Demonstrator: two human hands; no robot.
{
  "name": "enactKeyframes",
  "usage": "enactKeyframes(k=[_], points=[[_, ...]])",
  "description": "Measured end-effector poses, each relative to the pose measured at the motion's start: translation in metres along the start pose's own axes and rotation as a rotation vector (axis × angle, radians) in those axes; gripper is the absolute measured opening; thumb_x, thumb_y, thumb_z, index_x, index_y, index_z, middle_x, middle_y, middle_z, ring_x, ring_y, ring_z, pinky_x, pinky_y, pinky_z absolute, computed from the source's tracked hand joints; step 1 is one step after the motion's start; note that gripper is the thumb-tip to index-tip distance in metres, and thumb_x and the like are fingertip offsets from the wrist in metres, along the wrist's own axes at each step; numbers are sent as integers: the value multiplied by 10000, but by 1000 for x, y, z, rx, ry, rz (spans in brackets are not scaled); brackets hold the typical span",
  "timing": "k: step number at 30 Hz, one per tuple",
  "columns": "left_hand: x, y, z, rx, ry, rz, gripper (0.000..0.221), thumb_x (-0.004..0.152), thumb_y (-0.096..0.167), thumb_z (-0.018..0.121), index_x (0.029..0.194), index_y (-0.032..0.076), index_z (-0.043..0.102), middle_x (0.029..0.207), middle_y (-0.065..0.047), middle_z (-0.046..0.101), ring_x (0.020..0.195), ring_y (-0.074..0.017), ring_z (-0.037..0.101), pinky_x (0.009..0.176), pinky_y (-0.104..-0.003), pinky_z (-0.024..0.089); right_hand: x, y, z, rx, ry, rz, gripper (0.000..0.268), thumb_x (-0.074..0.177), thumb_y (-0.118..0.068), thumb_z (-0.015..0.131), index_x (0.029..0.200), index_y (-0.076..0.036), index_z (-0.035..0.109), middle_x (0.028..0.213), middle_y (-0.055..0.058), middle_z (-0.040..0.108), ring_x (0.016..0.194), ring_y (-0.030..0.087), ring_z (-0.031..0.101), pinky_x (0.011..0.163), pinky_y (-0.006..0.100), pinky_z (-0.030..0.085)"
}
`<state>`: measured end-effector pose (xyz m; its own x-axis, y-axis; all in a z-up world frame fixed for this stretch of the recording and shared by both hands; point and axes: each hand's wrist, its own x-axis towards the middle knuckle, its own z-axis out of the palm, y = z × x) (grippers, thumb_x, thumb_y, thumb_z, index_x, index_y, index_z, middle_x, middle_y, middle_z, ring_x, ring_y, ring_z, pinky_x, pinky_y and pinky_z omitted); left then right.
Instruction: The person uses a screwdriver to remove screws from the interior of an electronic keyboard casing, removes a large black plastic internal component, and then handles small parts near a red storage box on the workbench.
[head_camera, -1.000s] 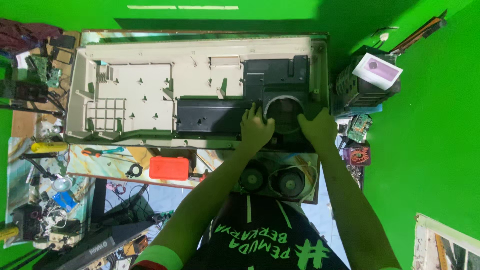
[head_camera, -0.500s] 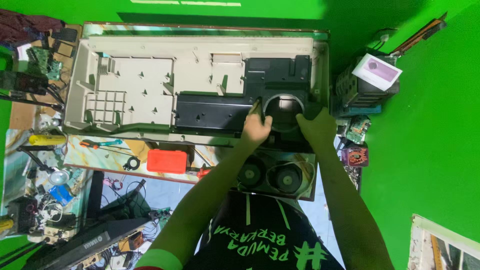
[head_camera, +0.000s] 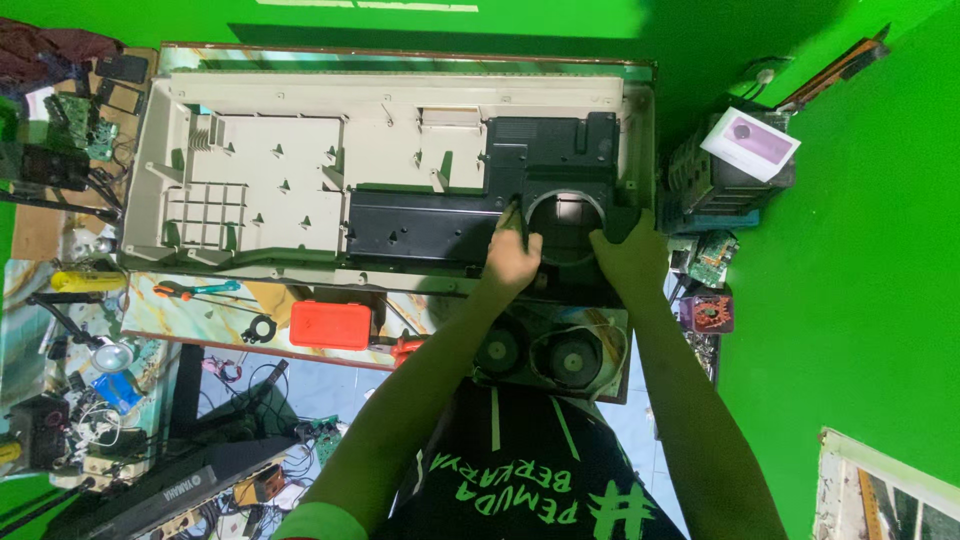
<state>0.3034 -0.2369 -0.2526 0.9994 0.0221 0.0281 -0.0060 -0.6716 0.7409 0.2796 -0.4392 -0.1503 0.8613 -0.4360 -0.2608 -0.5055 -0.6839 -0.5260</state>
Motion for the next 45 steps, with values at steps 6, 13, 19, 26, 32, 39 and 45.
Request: enactKeyframes(k=[6,13,19,26,32,39,45], points=[[0,26,-42,-92,-90,109,437,867,291,678,1058,-101,689,1345,-339,594,1069,-472,675,948,-480,546,-3,-2,2,33,22,11,962,754,-481,784,1507,13,446,1207,315,660,1108,466,671,935,517,543],[33,41,-108,334,-218,88,500,977,331,585,1396,59,585,1616,-189,342,1510,-412,294,1227,-602,241,-19,-15,2,-79,411,-525,697,989,-424,660,1478,54,526,1307,304,643,1149,478,636,964,533,496],[100,-20,-122,1053,-155,417,845,779,165,529,1610,79,398,1683,-164,78,1539,-342,49,1179,-668,112,-52,-71,31,-290,-65,-651,639,983,-638,554,1014,-17,700,977,201,701,935,378,684,877,533,520],[134,-94,-122,744,-462,66,272,1010,89,519,1247,65,649,1140,-222,711,1059,-391,708,901,-482,582,-51,-86,41,-268,-61,-574,426,920,-458,654,873,-35,673,854,160,681,827,337,678,683,477,553],[140,-119,-110,706,-378,184,143,915,77,613,936,28,745,983,-230,727,907,-387,737,791,-448,600,-50,-87,48,-260,-24,-557,362,913,-379,678,804,-34,661,799,138,659,778,310,664,635,459,554],[139,-99,-117,739,-426,135,142,890,75,625,948,44,752,955,-222,731,926,-386,740,816,-448,599,-53,-89,43,-269,-40,-525,365,907,-368,678,779,-28,643,760,129,638,736,301,650,593,455,539],[131,-102,-122,803,-369,269,213,992,174,570,900,104,750,836,-162,742,832,-329,747,902,-504,547,-50,-93,55,-180,51,-495,331,950,-342,672,805,-49,626,761,151,641,675,352,627,656,496,500]])
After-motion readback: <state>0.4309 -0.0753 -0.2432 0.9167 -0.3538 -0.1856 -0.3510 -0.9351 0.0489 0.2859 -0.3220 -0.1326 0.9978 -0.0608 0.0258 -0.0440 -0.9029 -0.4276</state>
